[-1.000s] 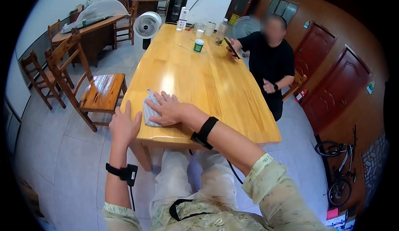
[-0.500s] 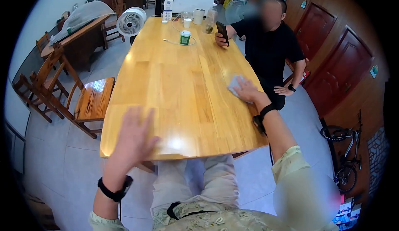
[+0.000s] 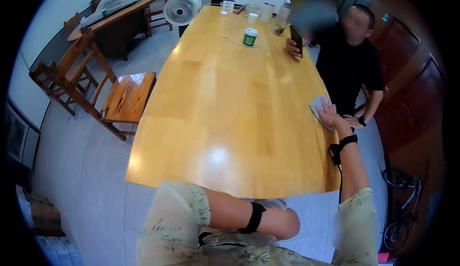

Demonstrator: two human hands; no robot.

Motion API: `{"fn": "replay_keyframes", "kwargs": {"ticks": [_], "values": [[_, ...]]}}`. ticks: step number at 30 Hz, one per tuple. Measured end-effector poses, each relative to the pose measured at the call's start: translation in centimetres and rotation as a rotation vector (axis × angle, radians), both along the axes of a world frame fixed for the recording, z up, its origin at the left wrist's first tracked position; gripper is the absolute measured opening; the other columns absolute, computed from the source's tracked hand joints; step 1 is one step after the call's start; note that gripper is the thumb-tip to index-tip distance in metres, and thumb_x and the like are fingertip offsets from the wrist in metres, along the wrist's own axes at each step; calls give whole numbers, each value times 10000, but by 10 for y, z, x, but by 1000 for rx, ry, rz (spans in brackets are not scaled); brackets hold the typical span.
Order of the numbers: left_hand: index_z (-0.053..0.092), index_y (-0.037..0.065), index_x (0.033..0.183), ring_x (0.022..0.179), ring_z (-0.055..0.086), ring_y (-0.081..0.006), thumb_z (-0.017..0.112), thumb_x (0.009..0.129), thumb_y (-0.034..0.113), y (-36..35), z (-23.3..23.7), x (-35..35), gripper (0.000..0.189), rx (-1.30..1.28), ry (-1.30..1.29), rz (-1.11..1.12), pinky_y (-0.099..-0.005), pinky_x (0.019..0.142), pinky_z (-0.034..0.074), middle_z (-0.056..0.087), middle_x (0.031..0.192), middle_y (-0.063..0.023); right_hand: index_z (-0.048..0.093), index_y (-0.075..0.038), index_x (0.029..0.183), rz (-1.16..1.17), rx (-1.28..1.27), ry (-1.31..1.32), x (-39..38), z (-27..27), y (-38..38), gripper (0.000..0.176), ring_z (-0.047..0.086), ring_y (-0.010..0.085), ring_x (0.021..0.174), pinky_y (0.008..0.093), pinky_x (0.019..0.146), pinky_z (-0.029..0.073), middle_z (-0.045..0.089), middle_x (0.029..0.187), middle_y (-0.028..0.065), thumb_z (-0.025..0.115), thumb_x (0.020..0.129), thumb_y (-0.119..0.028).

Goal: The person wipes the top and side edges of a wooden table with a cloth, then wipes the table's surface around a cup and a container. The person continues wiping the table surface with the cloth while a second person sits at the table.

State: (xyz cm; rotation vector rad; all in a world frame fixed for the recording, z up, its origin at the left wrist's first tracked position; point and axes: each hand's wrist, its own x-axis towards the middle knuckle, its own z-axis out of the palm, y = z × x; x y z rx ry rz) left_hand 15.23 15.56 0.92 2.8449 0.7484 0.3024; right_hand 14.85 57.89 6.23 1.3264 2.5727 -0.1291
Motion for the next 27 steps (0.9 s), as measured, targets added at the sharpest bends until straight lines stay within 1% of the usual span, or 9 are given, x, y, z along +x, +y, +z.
{"fn": "replay_keyframes", "kwargs": {"ticks": [3, 4, 7, 11, 13, 14, 17, 18, 27], "values": [[755, 43, 735, 679, 679, -339, 748, 672, 133, -10, -18, -3, 110, 33, -26, 35, -437, 571, 503, 731, 769, -157, 53, -299, 1652, -13, -3, 66, -6, -15, 32, 814, -15, 400, 1577, 637, 1222, 110, -16, 1721, 150, 323, 999, -705], [771, 59, 739, 698, 691, -356, 764, 647, 125, -7, -55, 10, 113, 25, -106, 82, -457, 593, 530, 733, 778, -164, 53, -310, 1651, -8, 18, 74, -9, -20, 42, 806, -14, 397, 1578, 632, 1224, 113, -11, 1722, 145, 324, 1000, -700], [781, 48, 770, 728, 707, -358, 772, 658, 154, -4, -67, 5, 155, -135, -95, -26, -454, 625, 556, 733, 793, -172, 47, -332, 1648, -92, 5, 56, -28, 2, 17, 795, -9, 395, 1578, 633, 1225, 113, -12, 1723, 137, 326, 1000, -697], [789, 37, 856, 733, 714, -362, 760, 704, 182, -5, -54, 4, 212, 50, 30, -98, -489, 633, 571, 751, 858, -161, 64, -305, 1652, -103, 59, 65, -52, 3, 12, 803, 19, 416, 1573, 634, 1226, 103, -1, 1725, 133, 324, 999, -694], [788, 73, 1031, 880, 729, -361, 750, 793, 242, -7, -38, 4, 295, 203, 162, -47, -561, 756, 574, 768, 1013, -141, 84, -284, 1652, -71, 81, 67, -68, 0, 10, 798, 48, 443, 1564, 630, 1224, 106, 17, 1723, 140, 322, 1004, -685], [748, 114, 1189, 1097, 685, -361, 695, 886, 301, 4, -60, 41, 360, 27, 412, -23, -653, 902, 508, 722, 1235, -127, 95, -281, 1651, 22, 102, 71, -79, -4, 8, 789, 68, 454, 1558, 619, 1227, 112, 32, 1721, 146, 324, 1007, -675], [732, 21, 1181, 1135, 654, -392, 625, 899, 353, 11, -37, 38, 448, 67, 575, -166, -652, 943, 509, 680, 1276, -203, 122, -276, 1648, 217, 141, 74, -128, -16, -8, 773, 108, 472, 1546, 597, 1231, 125, 68, 1716, 157, 331, 1011, -659], [672, 33, 1302, 1283, 575, -375, 630, 914, 404, 15, -19, 36, 538, -35, 716, -209, -669, 1028, 454, 595, 1424, -184, 138, -274, 1647, 305, 158, 75, -148, -18, -17, 766, 127, 479, 1540, 586, 1233, 132, 89, 1713, 163, 335, 1011, -654], [701, 51, 1262, 1222, 614, -384, 666, 893, 385, 13, -35, 38, 499, 7, 587, -59, -668, 991, 471, 635, 1372, -171, 169, -286, 1645, 605, 125, 129, -326, -9, -144, 809, 131, 457, 1550, 593, 1232, 137, 112, 1709, 170, 346, 979, -712]]}}
